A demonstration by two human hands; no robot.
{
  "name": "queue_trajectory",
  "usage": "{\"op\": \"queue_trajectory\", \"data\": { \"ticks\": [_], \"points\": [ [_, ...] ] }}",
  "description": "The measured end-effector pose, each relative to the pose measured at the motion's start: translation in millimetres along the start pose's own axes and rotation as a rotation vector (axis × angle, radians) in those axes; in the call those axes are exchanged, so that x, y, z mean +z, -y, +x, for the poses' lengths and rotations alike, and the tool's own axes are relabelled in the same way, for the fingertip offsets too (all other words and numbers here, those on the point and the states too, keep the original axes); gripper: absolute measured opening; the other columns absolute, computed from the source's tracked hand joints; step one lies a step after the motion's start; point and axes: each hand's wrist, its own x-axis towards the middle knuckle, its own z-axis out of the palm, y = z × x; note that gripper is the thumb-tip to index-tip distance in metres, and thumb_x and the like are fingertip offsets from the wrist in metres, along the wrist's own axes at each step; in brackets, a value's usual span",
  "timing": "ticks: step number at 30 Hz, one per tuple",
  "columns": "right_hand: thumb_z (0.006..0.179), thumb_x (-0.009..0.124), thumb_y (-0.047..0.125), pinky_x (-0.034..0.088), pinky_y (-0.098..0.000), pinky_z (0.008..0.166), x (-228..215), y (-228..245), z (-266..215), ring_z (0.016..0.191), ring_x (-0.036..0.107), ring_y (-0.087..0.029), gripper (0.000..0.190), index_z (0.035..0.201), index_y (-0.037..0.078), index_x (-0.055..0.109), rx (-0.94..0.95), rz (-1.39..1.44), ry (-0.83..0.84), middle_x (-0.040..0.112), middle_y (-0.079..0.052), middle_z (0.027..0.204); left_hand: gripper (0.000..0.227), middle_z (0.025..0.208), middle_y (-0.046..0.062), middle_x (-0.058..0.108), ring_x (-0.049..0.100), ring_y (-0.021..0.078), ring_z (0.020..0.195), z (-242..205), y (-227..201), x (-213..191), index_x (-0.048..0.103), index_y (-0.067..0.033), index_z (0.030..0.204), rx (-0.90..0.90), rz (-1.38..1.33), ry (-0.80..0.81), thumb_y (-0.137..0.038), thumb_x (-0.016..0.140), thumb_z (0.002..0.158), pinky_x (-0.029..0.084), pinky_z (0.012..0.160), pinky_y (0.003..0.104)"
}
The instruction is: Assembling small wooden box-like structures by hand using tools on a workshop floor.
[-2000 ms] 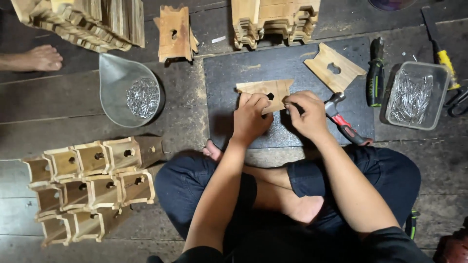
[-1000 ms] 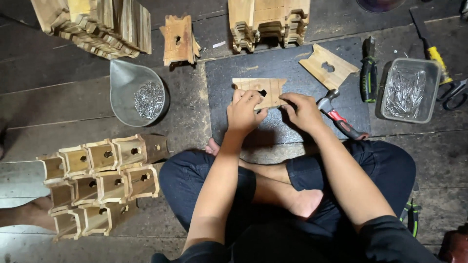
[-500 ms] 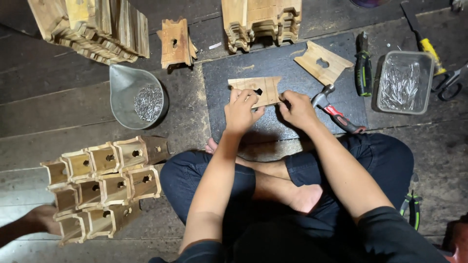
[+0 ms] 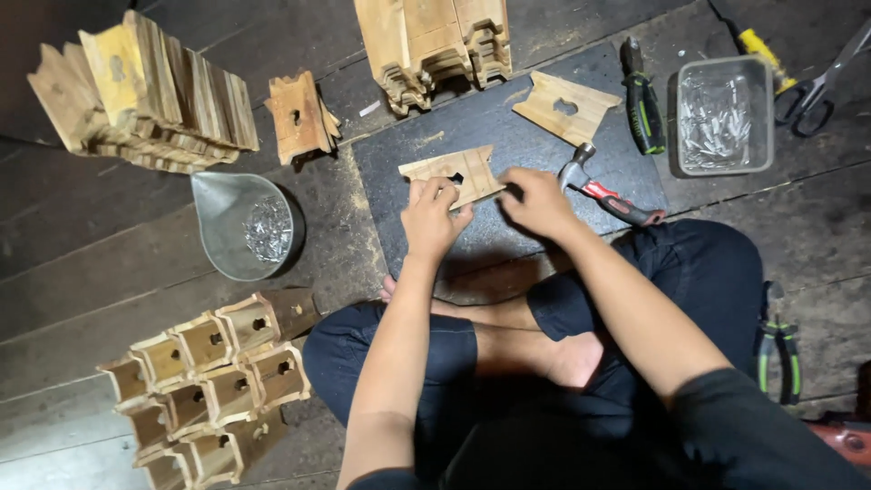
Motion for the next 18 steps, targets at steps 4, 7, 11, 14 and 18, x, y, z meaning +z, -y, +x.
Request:
{"op": "queue_trajectory", "data": {
  "ticks": [4, 7, 11, 14, 18],
  "points": [
    [0.09, 0.075, 0.011, 0.057, -0.0566, 0.093, -64.5, 1.4, -11.8, 0.109, 0.07, -0.044, 0.029, 0.119, 0.008, 0.074, 0.275, -0.394, 0.007, 0.074, -0.02, 0.108, 0.034, 0.092, -0.014, 0.061, 0.062, 0.0157, 0.097, 3.7, 1.2, 2.6, 0.057, -0.0278, 0.08, 0.006, -0.023, -0.04, -0.046, 0.084, 0.072, 0.06, 0.064, 0.027],
    [0.088, 0.081, 0.035, 0.047, -0.0702, 0.099, -91.7, 4.1, -12.6, 0.127, 0.062, -0.049, 0.06, 0.143, 0.018, 0.062, 0.67, -0.571, 0.293, 0.067, -0.023, 0.134, 0.035, 0.092, -0.014, 0.061, 0.063, 0.0153, 0.098, 4.9, -0.9, -0.6, 0.057, -0.0274, 0.079, 0.005, -0.04, -0.048, -0.047, 0.085, 0.072, 0.06, 0.065, 0.027],
    [0.085, 0.085, 0.035, 0.053, -0.0729, 0.09, -86.5, -16.7, -19.5, 0.124, 0.063, -0.052, 0.069, 0.146, 0.013, 0.06, 0.8, -0.596, 0.39, 0.069, -0.026, 0.133, 0.034, 0.094, -0.014, 0.063, 0.063, 0.0153, 0.1, 2.8, -4.3, -6.3, 0.059, -0.0268, 0.081, -0.03, -0.046, -0.035, -0.047, 0.085, 0.072, 0.061, 0.067, 0.028],
    [0.081, 0.086, 0.029, 0.055, -0.0736, 0.082, -82.2, -41.4, -31.3, 0.117, 0.067, -0.052, 0.067, 0.142, 0.012, 0.066, 0.802, -0.63, 0.385, 0.071, -0.026, 0.127, 0.034, 0.095, -0.015, 0.063, 0.063, 0.0154, 0.101, 1.1, -3.7, -4.9, 0.059, -0.0271, 0.081, -0.04, -0.055, -0.023, -0.047, 0.085, 0.073, 0.061, 0.067, 0.029],
    [0.102, 0.053, 0.03, 0.059, -0.0622, 0.079, -81.6, -2.0, -27.5, 0.099, 0.074, -0.051, 0.038, 0.129, 0.01, 0.071, 0.666, -0.553, 0.211, 0.073, -0.026, 0.11, 0.033, 0.098, -0.016, 0.064, 0.062, 0.0142, 0.104, 0.4, -0.7, -3.4, 0.06, -0.0284, 0.083, -0.061, -0.042, 0.007, -0.05, 0.083, 0.075, 0.062, 0.069, 0.028]
  ]
}}
